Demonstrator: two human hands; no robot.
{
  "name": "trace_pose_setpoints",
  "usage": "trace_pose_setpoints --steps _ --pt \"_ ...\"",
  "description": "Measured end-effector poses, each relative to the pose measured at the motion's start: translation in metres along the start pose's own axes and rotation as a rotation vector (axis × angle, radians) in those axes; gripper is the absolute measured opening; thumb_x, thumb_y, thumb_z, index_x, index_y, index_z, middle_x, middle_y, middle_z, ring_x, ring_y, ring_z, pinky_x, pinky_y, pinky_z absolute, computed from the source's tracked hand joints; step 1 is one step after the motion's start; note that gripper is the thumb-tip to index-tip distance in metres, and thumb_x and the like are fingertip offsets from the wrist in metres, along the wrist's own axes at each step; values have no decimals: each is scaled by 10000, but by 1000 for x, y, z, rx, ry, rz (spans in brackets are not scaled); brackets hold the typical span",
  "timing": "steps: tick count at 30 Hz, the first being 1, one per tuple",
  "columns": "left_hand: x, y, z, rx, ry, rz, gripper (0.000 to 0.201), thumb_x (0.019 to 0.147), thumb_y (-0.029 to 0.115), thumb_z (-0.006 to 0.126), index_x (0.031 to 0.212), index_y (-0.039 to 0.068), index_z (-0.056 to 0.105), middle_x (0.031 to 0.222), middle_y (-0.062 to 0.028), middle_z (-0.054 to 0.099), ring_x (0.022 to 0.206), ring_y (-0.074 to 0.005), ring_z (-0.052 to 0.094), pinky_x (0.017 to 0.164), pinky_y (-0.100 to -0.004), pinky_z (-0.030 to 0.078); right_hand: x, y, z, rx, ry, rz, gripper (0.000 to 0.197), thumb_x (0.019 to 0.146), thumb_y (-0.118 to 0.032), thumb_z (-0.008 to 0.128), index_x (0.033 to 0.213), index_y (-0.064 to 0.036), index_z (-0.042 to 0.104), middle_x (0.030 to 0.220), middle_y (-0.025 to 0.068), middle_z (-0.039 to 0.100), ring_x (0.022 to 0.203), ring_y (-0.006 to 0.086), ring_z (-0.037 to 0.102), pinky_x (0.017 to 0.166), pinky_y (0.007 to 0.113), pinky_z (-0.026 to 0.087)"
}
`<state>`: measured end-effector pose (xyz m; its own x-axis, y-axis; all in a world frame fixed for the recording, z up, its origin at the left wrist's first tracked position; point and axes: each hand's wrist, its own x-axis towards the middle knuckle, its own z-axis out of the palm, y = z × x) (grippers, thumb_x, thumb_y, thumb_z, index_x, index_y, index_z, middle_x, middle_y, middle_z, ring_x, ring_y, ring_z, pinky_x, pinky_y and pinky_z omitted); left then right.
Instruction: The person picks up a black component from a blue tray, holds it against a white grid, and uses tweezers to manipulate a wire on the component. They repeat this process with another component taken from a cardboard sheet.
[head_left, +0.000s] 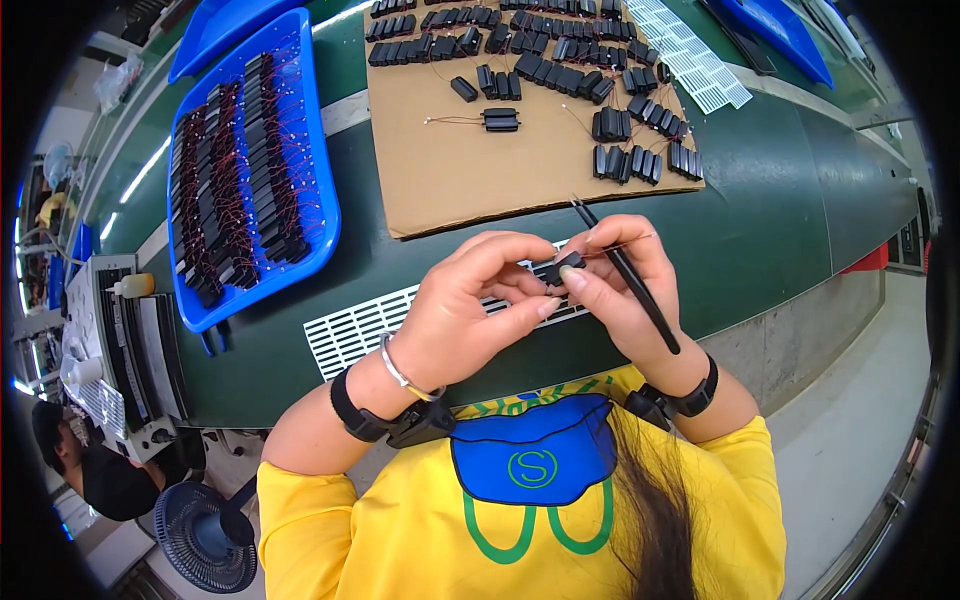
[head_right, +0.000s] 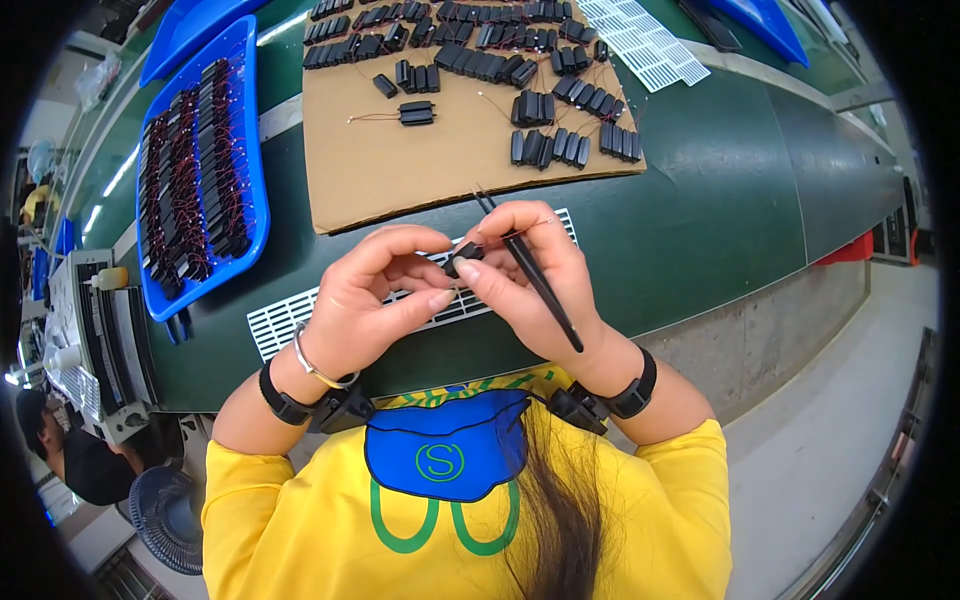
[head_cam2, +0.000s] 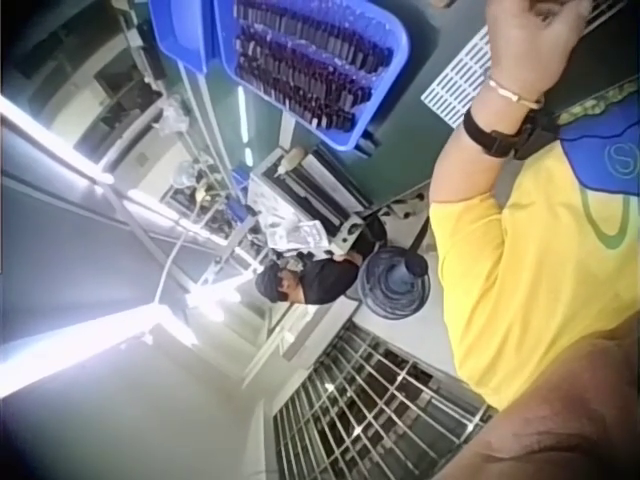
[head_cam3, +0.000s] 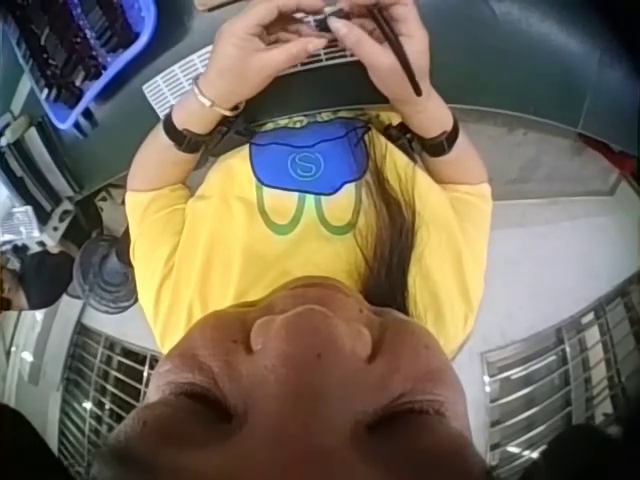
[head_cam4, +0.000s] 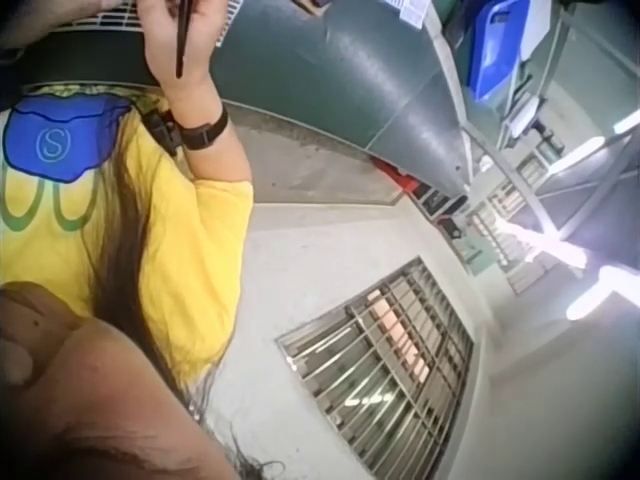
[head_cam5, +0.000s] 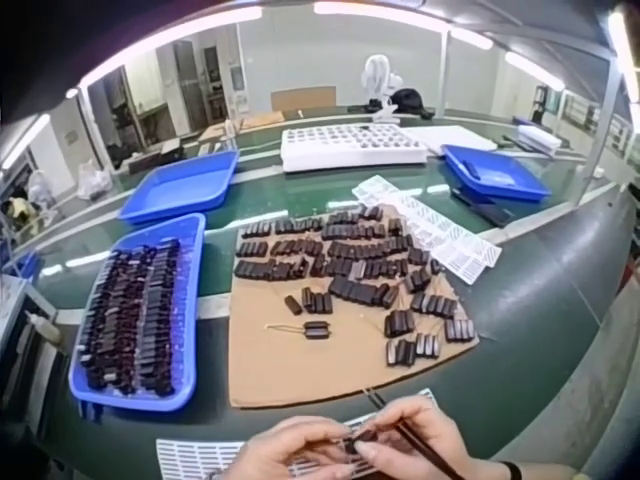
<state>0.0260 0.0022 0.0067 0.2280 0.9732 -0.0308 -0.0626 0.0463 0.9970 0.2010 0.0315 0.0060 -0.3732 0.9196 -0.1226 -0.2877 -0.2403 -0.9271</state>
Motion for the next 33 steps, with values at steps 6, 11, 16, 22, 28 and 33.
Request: trace_pose_setpoints --steps 6,11,16,22,28,33 --pt "5 8 3 312 -11 173 302 721 -35 614 1015 13 561 959 -81 537 753 -123 575 655 -232 491 -2 8 1 -81 -9 -29 243 772 -3 602 949 -42 439 855 14 502 771 55 508 687 194 451" --pt "3 2 -6 228 40 112 263 741 -31 598 1000 1 563 905 -84 574 737 -126 585 646 -237 500 -1 8 1 -106 -53 45 212 803 -32 575 965 -35 439 882 42 543 778 73 518 700 196 450" --pt "5 5 -25 -434 78 -294 216 776 -29 563 992 -17 552 930 -115 586 752 -154 593 666 -236 503 0 1 -9 -90 -14 1 213 826 -41 540 1011 -20 437 933 84 573 800 92 535 715 211 455" --pt "4 3 -41 -775 12 -408 187 812 11 545 994 -27 525 908 -117 591 802 -190 617 674 -229 523 -10 -1 -22 -230 -39 -47 259 838 -23 493 1084 10 421 920 120 592 827 135 569 726 254 468" --pt "6 2 -31 -750 54 -505 170 820 22 538 986 -15 527 899 -108 594 835 -195 616 679 -236 524 -11 -2 -33 -479 -298 -97 222 812 10 517 1030 11 475 894 111 597 855 144 575 702 252 474" --pt "2 -4 -21 -701 -10 -481 180 820 4 527 997 -24 522 862 -128 601 799 -206 622 681 -275 535 -2 1 -14 -546 -232 -219 247 749 27 600 978 8 509 881 90 582 784 113 562 668 221 461"
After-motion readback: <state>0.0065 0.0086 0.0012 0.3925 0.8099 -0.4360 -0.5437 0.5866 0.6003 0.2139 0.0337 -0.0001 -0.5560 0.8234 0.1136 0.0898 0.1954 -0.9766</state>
